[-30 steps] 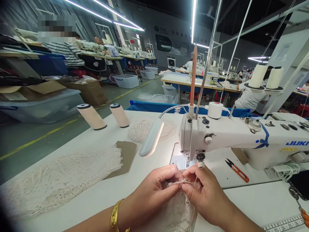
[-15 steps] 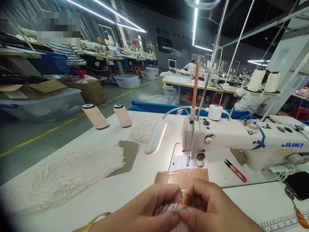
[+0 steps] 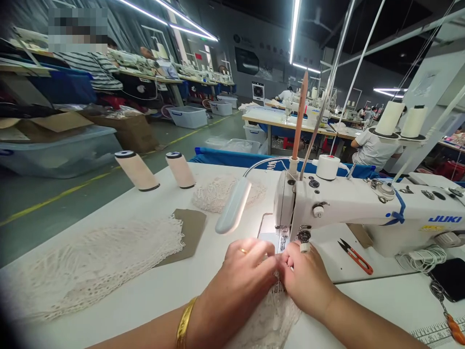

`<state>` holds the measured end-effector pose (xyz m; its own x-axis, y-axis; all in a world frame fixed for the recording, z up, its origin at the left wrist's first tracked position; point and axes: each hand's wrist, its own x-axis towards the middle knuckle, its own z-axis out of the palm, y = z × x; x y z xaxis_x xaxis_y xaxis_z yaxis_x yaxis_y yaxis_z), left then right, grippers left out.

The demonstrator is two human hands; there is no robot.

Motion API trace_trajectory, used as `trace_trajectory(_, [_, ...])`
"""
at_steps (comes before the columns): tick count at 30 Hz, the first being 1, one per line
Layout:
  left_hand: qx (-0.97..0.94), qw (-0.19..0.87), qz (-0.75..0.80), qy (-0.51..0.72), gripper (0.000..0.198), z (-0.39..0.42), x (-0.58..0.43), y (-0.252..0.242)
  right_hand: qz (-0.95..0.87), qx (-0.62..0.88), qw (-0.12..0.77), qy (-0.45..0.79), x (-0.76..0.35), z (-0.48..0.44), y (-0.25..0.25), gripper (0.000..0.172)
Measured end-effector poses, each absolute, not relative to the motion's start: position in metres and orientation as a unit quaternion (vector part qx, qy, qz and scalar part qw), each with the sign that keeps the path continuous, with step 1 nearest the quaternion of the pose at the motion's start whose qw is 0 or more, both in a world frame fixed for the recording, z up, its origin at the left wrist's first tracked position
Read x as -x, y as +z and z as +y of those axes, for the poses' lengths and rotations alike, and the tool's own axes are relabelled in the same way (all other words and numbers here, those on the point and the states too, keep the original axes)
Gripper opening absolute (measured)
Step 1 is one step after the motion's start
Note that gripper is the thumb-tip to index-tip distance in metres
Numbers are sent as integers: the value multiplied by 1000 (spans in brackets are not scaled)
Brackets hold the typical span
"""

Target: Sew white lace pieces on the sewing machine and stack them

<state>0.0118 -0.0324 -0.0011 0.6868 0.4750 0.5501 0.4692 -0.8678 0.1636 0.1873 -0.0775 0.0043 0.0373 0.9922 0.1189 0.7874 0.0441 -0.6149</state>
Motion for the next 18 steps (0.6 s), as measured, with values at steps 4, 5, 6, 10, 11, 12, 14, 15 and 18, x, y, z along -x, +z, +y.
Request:
trace_trajectory(4, [-933, 9, 175, 314, 20, -29, -8, -8, -683, 660, 266, 166, -195, -79, 1, 17])
trace_trajectory(5, [-933, 14, 175, 313, 20, -27, -8, -9, -689, 656, 267, 155, -198, -81, 0, 15])
trace_trajectory(6, [-934, 17, 177, 311, 21, -25, -8, -10, -697, 649, 269, 143, -201, -83, -1, 12])
trace_trajectory(10, [-933, 22, 183, 308, 25, -20, -9, -12, -744, 606, 272, 76, -209, -94, -5, 10])
trace_trajectory(11, [-934, 22, 184, 306, 24, -19, -9, -12, -755, 594, 273, 59, -209, -96, -6, 13])
trace_trajectory(12, [-934, 22, 186, 304, 24, -19, -9, -12, -765, 582, 274, 42, -209, -98, -7, 16])
trace_trajectory(14, [-934, 20, 188, 302, 23, -19, -10, -11, -782, 561, 271, 17, -207, -99, -9, 20])
trace_trajectory(15, [-934, 19, 189, 301, 23, -19, -10, -11, -789, 553, 266, 9, -207, -99, -10, 21])
trace_trajectory(18, [-936, 24, 195, 291, 24, -19, -10, -9, -798, 545, 258, -3, -205, -95, -12, 24])
